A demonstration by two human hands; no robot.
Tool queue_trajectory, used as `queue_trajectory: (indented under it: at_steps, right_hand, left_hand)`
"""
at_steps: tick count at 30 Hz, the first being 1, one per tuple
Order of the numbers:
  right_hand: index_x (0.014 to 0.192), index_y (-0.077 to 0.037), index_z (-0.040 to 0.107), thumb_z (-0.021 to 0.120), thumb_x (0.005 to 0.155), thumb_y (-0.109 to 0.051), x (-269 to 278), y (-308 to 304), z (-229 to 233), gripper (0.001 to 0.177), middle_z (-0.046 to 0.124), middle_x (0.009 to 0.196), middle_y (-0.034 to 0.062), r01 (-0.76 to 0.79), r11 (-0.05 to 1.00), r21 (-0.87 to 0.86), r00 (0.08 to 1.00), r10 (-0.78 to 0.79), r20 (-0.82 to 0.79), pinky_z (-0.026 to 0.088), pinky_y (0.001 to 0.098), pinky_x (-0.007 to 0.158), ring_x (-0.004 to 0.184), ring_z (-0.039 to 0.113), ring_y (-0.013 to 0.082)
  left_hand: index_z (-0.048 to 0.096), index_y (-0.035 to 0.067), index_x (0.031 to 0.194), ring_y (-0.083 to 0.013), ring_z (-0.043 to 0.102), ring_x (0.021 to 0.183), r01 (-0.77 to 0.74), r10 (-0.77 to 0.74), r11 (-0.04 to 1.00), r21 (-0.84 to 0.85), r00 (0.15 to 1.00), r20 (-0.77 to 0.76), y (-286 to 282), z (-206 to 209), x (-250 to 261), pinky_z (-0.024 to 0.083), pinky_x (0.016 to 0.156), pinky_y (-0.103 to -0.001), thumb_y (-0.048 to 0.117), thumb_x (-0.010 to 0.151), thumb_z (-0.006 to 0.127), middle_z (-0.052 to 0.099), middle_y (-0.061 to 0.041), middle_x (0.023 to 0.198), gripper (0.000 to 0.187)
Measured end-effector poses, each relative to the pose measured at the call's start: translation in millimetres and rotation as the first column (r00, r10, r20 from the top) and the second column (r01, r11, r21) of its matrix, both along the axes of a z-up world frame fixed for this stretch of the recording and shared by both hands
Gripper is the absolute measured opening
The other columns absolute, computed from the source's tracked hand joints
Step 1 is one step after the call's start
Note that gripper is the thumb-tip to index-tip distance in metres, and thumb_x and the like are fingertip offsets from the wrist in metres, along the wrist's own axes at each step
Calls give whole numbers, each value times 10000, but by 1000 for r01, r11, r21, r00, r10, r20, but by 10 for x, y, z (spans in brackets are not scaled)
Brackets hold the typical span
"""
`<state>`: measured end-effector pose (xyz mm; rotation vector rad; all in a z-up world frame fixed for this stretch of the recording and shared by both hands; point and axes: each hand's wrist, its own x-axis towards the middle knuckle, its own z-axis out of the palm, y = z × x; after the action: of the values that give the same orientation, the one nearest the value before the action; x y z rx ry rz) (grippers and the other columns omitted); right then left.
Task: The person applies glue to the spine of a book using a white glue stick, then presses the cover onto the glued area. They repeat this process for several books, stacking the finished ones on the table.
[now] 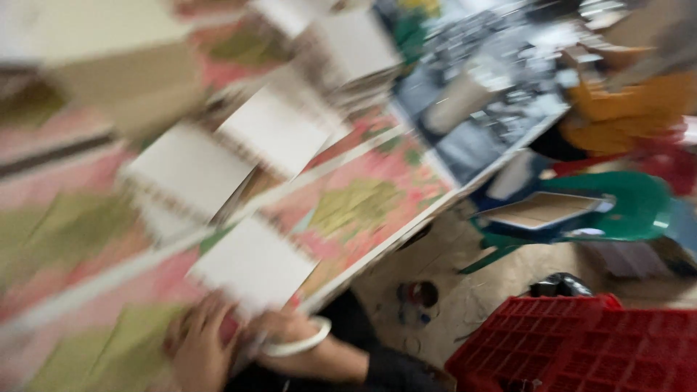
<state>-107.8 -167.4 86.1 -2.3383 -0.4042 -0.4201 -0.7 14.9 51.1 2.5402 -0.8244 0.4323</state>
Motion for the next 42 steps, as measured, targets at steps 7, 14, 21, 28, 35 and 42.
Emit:
queue_trajectory:
  at_steps: [7,14,21,28,35,42]
  right_hand:
    - [842,-157,709,907,882,-212,-185,-114,494,210,696,1284,95,199,956,217,980,-200,-21,616,408,974,1118,768,315]
    - [1105,-130,852,903,882,-172,-211,-220,507,232,661,1337,117,299,947,120,949,-282,-145,614,378,980,1077,738,281]
    - [974,-44,851,885,905,-74,-40,-278,554,82,655,1311,145,228,964,137,971,-215,-106,652,406,921,1031,765,326]
    - [902,-59,818,923,858,-93,72,-341,336,119,613,1382,121,245,966,81,955,-226,-191,626,439,930,1056,742,315]
    - [869,-55,796,913,836,-70,160,-367,350,122,602,1393,122,263,964,35,934,-246,-261,616,468,894,1020,740,338]
    - [863,-90,803,917,845,-109,160,-389,267,116,584,1420,86,269,963,-7,930,-261,-260,618,430,893,1030,740,307]
  left_hand:
    - [745,396,1289,-115,554,1472,-3,8,1000,12,914,-406,-11,381,-60,245,1276,-503,641,865,768,653,123,1527,491]
    - [693,506,1327,-275,388,1418,-63,162,980,187,802,-575,-41,645,-98,439,1062,-682,568,702,919,474,254,1565,667]
    - [662,487,1359,-253,363,1454,-49,117,991,127,788,-605,-50,844,-161,378,1101,-650,548,753,920,431,251,1619,661]
    - [667,404,1400,-244,345,1484,-63,100,995,81,776,-622,-79,926,-214,333,1151,-651,432,778,952,466,178,1656,685]
    - [686,368,1386,-241,327,1492,-111,116,993,49,757,-643,-144,936,-274,314,1153,-640,351,811,939,442,168,1675,628]
    - [679,409,1370,-251,295,1522,-170,129,985,10,704,-699,-156,803,-247,263,1166,-667,452,774,946,410,209,1681,654]
